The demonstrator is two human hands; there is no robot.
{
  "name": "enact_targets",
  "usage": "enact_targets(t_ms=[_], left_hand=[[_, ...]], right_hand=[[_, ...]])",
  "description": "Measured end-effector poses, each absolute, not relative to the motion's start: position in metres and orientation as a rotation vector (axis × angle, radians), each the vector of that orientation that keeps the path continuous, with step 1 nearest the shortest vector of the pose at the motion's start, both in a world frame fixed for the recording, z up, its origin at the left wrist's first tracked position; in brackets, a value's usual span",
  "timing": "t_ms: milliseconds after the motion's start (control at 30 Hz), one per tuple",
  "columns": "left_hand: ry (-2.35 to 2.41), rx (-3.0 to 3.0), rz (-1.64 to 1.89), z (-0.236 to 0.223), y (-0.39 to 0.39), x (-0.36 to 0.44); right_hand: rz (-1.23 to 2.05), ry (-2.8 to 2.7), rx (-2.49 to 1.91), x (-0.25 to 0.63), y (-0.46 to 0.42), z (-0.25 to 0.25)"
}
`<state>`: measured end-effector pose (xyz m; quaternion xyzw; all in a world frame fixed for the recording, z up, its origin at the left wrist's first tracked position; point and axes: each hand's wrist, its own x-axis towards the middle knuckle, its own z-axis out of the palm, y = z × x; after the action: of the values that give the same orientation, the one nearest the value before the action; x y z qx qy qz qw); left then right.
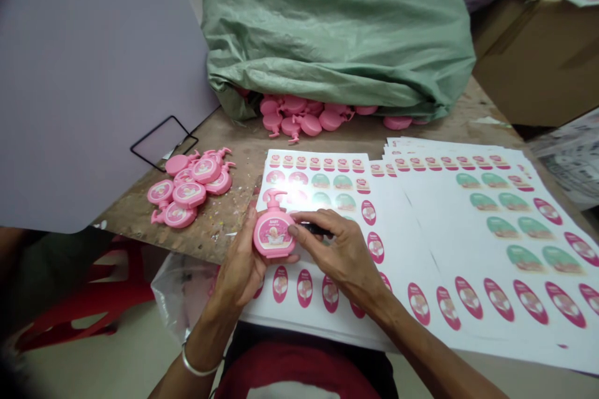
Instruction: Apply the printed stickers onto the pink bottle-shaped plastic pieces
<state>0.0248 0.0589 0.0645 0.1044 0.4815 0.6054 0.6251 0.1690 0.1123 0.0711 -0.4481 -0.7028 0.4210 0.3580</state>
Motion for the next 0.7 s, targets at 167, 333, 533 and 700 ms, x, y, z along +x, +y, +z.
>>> enact_targets(t_ms=[167,333,533,700], left_hand=[[1.095,0.237,1.394,0.0647,0.0589,0.0247],[1.111,0.233,1.395,0.0643,0.0593,0.0242],[1.151,0.241,1.385,0.0644,0.0584,0.0244],[1.162,0.244,1.388,0.0636,0.0586,0.0246]], right_hand=[[1.051,-1.839,-1.154,0.1697,0.1134,0.0705],[1.081,-1.839,-1.169,0.1712,0.1137,0.0679],[1.055,-1.853,-1.159,0.1707,0.1144,0.0698],[1.036,-1.862,-1.160,0.1705,0.1147,0.0709]])
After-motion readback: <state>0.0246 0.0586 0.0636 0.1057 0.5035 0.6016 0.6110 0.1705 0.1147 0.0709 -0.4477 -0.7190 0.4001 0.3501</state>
